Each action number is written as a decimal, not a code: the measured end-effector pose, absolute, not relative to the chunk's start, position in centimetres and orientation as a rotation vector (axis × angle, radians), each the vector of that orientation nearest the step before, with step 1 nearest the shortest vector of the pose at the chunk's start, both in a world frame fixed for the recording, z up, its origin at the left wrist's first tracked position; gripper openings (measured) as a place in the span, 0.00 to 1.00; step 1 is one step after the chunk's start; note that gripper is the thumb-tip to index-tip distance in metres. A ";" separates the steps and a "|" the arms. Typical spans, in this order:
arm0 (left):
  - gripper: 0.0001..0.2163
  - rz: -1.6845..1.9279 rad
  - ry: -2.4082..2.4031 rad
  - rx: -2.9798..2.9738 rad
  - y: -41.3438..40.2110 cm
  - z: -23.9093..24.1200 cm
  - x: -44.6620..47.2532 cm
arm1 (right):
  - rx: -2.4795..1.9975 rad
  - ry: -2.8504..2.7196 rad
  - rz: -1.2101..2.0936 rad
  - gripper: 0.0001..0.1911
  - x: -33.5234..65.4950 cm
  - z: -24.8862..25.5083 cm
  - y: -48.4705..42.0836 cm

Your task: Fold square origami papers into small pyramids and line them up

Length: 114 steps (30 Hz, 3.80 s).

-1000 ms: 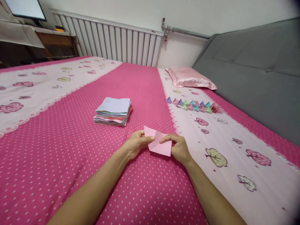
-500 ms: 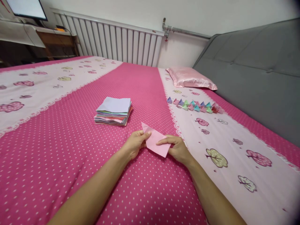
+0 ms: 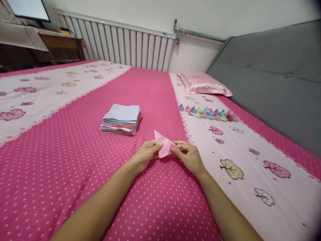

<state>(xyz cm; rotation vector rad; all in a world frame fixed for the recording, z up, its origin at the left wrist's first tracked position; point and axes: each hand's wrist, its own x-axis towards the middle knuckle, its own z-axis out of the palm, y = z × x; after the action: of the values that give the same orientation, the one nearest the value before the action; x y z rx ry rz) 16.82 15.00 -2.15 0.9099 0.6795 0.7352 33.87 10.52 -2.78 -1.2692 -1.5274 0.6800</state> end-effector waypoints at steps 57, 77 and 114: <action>0.15 0.720 0.740 1.099 14.3 -1.7 17.0 | -1.277 -1.127 0.895 0.13 31.5 -3.3 9.8; 0.12 0.680 0.754 0.964 14.3 -1.6 16.9 | -1.191 -0.820 0.704 0.12 32.9 -2.6 10.4; 0.13 0.624 0.554 1.272 14.4 -2.1 16.6 | -0.844 -1.015 1.159 0.14 31.9 -2.3 9.4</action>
<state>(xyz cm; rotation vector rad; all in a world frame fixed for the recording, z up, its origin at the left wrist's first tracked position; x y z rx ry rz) 16.60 14.38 -2.10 1.2720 0.5538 0.6241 31.85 9.38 -2.29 -0.8444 -1.0146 1.1589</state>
